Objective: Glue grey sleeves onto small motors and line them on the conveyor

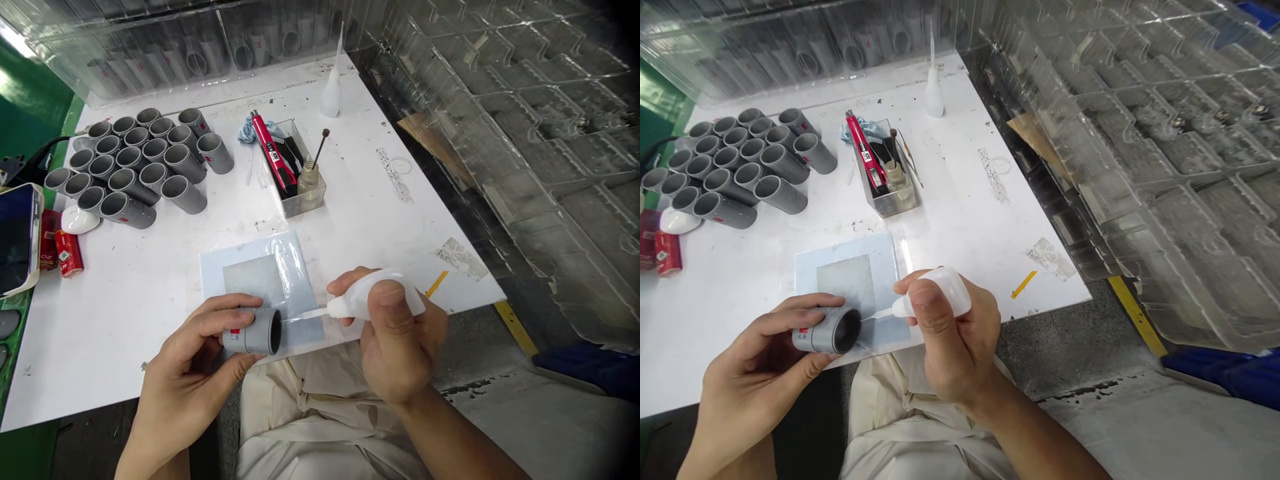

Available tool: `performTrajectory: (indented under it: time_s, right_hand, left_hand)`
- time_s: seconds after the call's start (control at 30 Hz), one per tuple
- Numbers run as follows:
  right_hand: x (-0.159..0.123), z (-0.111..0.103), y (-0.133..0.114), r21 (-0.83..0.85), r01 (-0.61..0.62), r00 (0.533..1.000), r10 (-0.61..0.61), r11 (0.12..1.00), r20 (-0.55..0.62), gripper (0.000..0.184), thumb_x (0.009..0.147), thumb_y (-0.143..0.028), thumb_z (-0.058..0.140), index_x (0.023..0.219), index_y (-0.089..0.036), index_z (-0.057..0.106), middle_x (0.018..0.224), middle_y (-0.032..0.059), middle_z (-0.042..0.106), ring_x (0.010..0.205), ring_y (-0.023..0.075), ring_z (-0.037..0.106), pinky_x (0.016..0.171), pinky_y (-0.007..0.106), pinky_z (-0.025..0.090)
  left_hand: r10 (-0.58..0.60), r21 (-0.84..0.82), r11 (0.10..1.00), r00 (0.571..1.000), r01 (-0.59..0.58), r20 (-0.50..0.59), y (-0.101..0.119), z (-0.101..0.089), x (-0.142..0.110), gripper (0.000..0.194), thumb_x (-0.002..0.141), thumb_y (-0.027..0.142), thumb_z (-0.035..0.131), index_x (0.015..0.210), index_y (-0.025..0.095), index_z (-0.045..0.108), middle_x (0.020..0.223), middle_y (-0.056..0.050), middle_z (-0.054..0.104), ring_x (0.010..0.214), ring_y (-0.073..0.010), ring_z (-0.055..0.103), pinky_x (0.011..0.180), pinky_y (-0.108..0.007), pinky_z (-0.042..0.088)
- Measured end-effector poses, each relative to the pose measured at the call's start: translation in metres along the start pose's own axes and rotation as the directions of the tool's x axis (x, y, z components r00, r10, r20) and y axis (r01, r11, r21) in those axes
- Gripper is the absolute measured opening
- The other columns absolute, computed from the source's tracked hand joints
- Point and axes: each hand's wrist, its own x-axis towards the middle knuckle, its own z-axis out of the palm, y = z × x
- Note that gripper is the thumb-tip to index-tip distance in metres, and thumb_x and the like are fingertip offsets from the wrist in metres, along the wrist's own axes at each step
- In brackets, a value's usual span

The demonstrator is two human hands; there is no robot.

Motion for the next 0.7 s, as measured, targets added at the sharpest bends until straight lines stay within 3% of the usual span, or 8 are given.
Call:
performTrajectory:
  time_s: [0.13,0.3,0.47,0.57,0.63,0.7]
  right_hand:
    - [-0.002,-0.002,0.0,-0.004,-0.033,0.999,0.033,0.999,0.011,0.031,0.107,-0.046,0.069,0.091,-0.025,0.086,0.077,0.0044,0.077,0.057,0.0189,0.065,0.049,0.034,0.051]
    - [-0.002,-0.005,-0.001,0.033,-0.043,0.997,0.041,0.999,0.059,0.033,0.109,-0.044,0.065,0.092,-0.025,0.086,0.071,0.0025,0.074,0.058,0.0174,0.064,0.05,0.032,0.048]
    - [0.001,-0.005,-0.007,0.059,-0.041,0.999,0.04,0.997,0.012,0.039,0.111,-0.051,0.061,0.091,-0.028,0.085,0.069,-0.0002,0.071,0.059,0.0168,0.064,0.054,0.033,0.048]
    - [-0.001,-0.005,-0.013,-0.002,-0.038,0.999,0.038,0.999,0.01,0.038,0.109,-0.056,0.063,0.093,-0.031,0.085,0.072,0.001,0.072,0.063,0.0207,0.066,0.057,0.038,0.05]
    - [-0.004,-0.005,-0.014,-0.024,-0.023,1.0,0.023,0.999,0.008,0.037,0.109,-0.056,0.062,0.095,-0.031,0.085,0.074,0.0019,0.072,0.063,0.0217,0.066,0.057,0.04,0.05]
    - [-0.005,-0.004,-0.013,-0.022,-0.008,1.0,0.008,1.0,0.006,0.034,0.11,-0.055,0.062,0.097,-0.033,0.085,0.072,0.0024,0.071,0.062,0.0222,0.065,0.056,0.041,0.05]
  left_hand:
    - [0.001,-0.014,1.0,1.0,-0.001,0.004,0.001,0.001,0.0,0.051,0.093,-0.003,0.077,0.13,0.032,0.073,0.137,-0.004,0.073,0.131,-0.0186,0.068,0.09,-0.021,0.064]
    - [0.013,-0.004,1.0,1.0,-0.013,-0.002,0.004,0.0,0.001,0.05,0.089,-0.002,0.082,0.127,0.031,0.074,0.137,-0.005,0.074,0.135,-0.0208,0.067,0.085,-0.02,0.062]
    - [-0.03,-0.045,0.999,1.0,0.03,0.005,0.008,-0.001,0.001,0.029,0.093,0.005,0.081,0.109,0.029,0.076,0.127,-0.004,0.081,0.132,-0.0233,0.072,0.088,-0.023,0.064]
    - [-0.117,-0.053,0.992,0.992,0.115,-0.042,0.009,-0.001,0.001,0.041,0.093,0.011,0.083,0.127,0.033,0.076,0.129,-0.002,0.082,0.123,-0.019,0.077,0.086,-0.017,0.064]
    - [-0.144,-0.017,0.99,0.988,0.143,-0.052,0.01,-0.001,0.002,0.05,0.094,0.016,0.084,0.139,0.036,0.075,0.134,0.0,0.081,0.123,-0.0167,0.076,0.094,-0.015,0.062]
    - [-0.152,0.01,0.988,0.987,0.153,-0.05,0.011,-0.002,0.002,0.045,0.095,0.021,0.084,0.137,0.037,0.077,0.134,0.001,0.081,0.122,-0.0156,0.076,0.099,-0.015,0.06]
